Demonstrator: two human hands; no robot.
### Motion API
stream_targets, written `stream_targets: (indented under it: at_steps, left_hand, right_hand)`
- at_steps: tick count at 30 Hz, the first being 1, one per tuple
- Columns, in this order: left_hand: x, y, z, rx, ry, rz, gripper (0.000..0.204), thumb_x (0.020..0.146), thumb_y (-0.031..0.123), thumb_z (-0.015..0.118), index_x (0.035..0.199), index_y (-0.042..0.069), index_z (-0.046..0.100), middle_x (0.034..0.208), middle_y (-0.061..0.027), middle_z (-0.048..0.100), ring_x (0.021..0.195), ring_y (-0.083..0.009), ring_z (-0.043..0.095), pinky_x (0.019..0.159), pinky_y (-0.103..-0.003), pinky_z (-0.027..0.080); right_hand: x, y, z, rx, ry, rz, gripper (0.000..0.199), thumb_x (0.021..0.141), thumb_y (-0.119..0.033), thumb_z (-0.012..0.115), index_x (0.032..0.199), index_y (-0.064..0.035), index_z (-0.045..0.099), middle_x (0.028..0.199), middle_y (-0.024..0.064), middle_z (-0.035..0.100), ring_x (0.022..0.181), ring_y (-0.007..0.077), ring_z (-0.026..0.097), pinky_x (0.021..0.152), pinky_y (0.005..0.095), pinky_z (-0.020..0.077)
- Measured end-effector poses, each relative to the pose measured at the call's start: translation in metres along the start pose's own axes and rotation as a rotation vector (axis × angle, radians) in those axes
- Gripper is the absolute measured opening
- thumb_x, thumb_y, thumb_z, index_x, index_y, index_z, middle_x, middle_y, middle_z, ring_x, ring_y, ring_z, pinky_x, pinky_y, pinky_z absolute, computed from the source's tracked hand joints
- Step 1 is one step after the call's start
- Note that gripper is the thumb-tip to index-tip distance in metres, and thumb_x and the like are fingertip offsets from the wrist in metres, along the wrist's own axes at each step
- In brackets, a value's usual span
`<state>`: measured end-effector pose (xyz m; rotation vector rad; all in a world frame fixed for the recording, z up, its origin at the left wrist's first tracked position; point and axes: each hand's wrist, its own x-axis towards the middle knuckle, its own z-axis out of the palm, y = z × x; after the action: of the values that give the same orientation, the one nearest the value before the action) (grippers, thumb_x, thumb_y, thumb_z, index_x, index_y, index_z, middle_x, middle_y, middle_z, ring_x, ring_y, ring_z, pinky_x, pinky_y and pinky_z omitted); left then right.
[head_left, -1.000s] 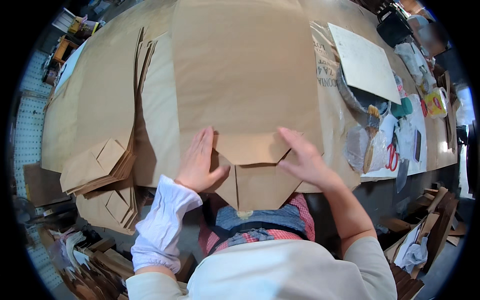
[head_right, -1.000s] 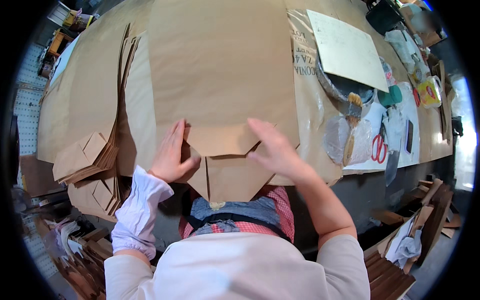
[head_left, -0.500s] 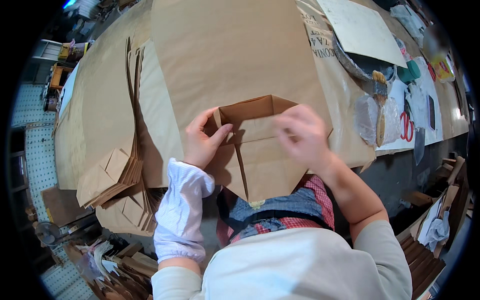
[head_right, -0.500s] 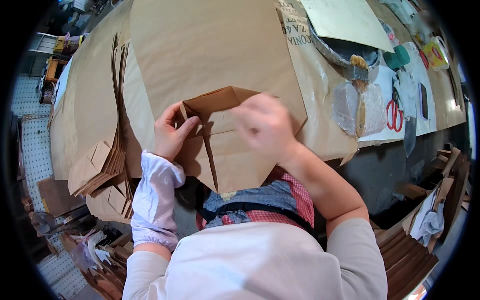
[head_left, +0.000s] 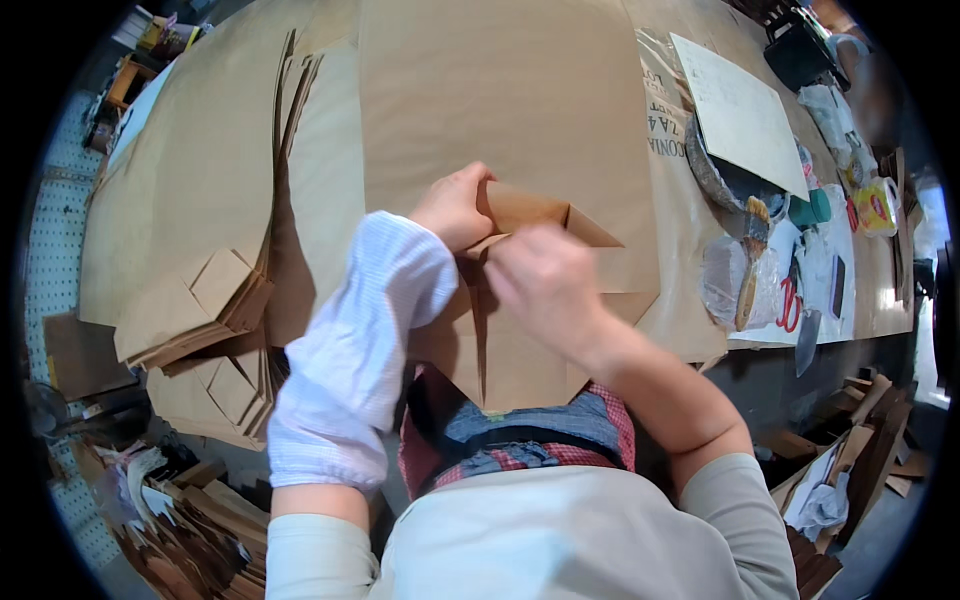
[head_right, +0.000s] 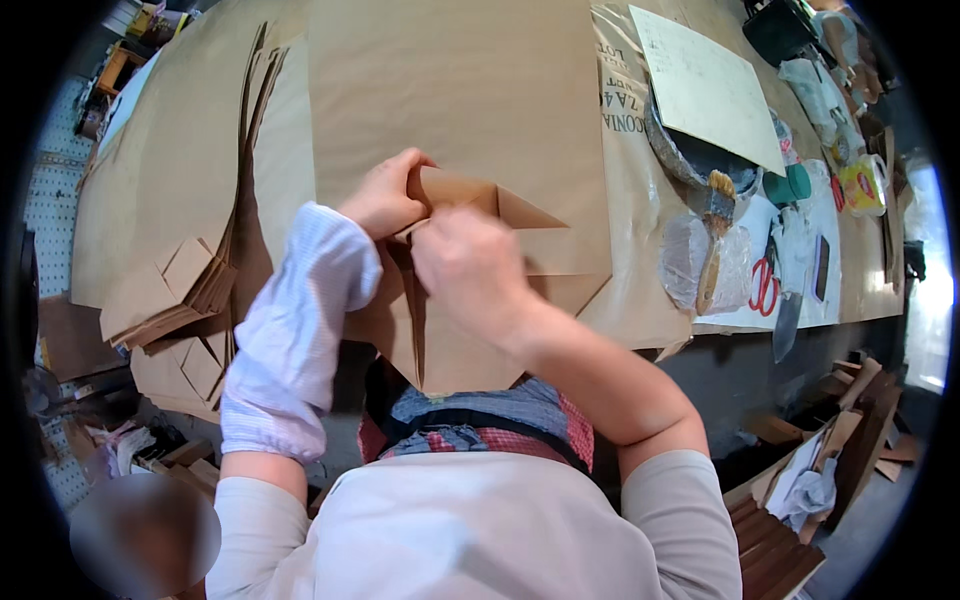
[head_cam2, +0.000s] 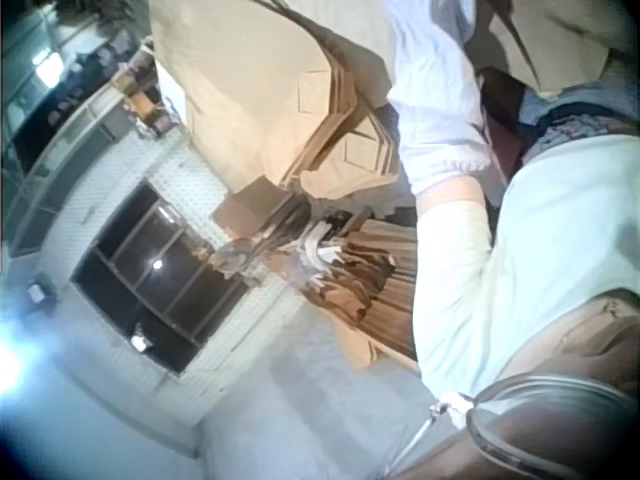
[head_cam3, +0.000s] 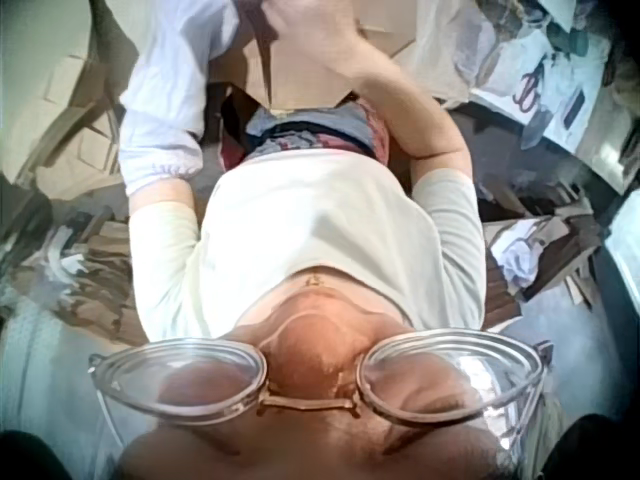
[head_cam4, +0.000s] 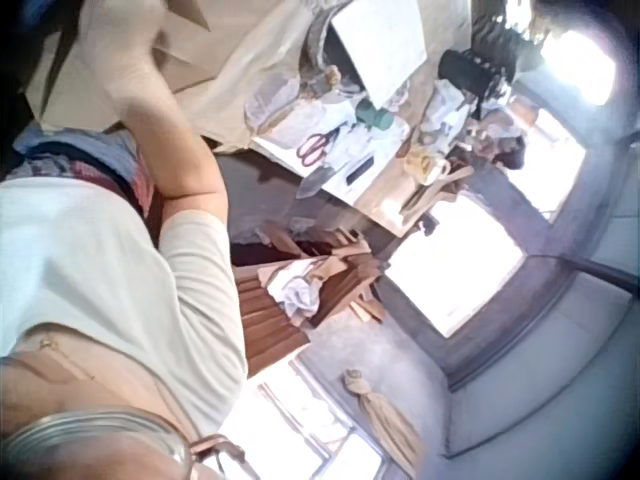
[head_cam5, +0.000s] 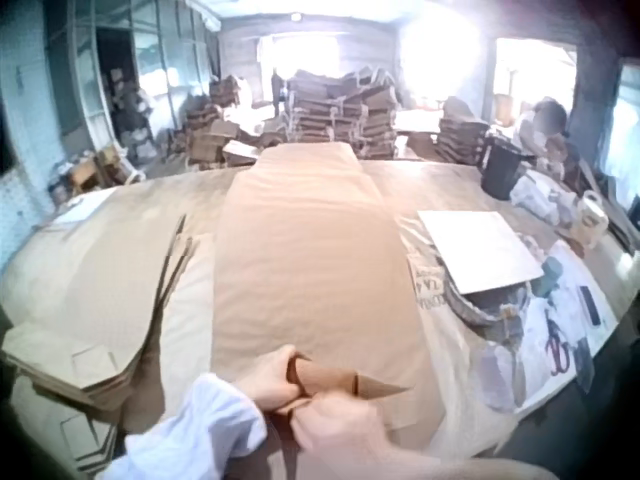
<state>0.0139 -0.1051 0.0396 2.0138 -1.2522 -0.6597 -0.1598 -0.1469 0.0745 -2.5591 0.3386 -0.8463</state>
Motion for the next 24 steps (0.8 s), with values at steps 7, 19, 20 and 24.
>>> stream_targets:
  at_steps: [7, 19, 20, 24]
  left_hand:
    - [0.011, 0.016, -0.018, 0.122, -0.177, -0.144, 0.041, 0.077, 0.020, 0.074, 0.107, -0.004, 0.059, 0.090, -0.0184, 0.069, 0.089, -0.0328, 0.066, 0.079, -0.040, 0.051]
    - [-0.049, 0.053, 0.010, 0.925, -0.002, 0.797, 0.007, 0.074, 0.016, 0.060, 0.076, 0.014, 0.066, 0.081, -0.0052, 0.062, 0.085, -0.0225, 0.057, 0.079, -0.033, 0.046]
    - [-0.059, 0.055, 0.016, 0.890, -0.192, 0.843, 0.009, 0.075, 0.015, 0.060, 0.076, 0.014, 0.069, 0.081, -0.0050, 0.063, 0.085, -0.0228, 0.059, 0.078, -0.034, 0.047]
    - [-0.067, 0.093, 0.026, 0.944, -0.743, 0.117, 0.017, 0.080, 0.020, 0.061, 0.087, 0.011, 0.074, 0.087, -0.0064, 0.067, 0.092, -0.0265, 0.065, 0.075, -0.038, 0.053]
  right_hand:
    - [0.041, 0.052, -0.040, -0.108, -0.574, -0.504, 0.015, 0.066, -0.014, 0.071, 0.072, -0.0033, 0.062, 0.085, 0.0087, 0.059, 0.080, 0.0301, 0.059, 0.073, 0.0401, 0.0490]
    - [0.004, 0.015, -0.067, -0.620, -1.266, -0.184, 0.047, 0.081, -0.042, 0.066, 0.108, -0.0041, 0.060, 0.091, 0.0116, 0.065, 0.084, 0.0266, 0.066, 0.072, 0.0365, 0.0503]
    - [0.003, 0.024, -0.064, -0.607, -1.314, -0.264, 0.046, 0.082, -0.041, 0.067, 0.109, -0.0045, 0.060, 0.092, 0.0118, 0.065, 0.085, 0.0271, 0.066, 0.072, 0.0370, 0.0507]
    - [0.025, 0.029, -0.035, -0.563, -1.401, -0.011, 0.038, 0.078, -0.028, 0.069, 0.107, -0.0041, 0.059, 0.097, 0.0107, 0.068, 0.094, 0.0278, 0.067, 0.075, 0.0380, 0.0537]
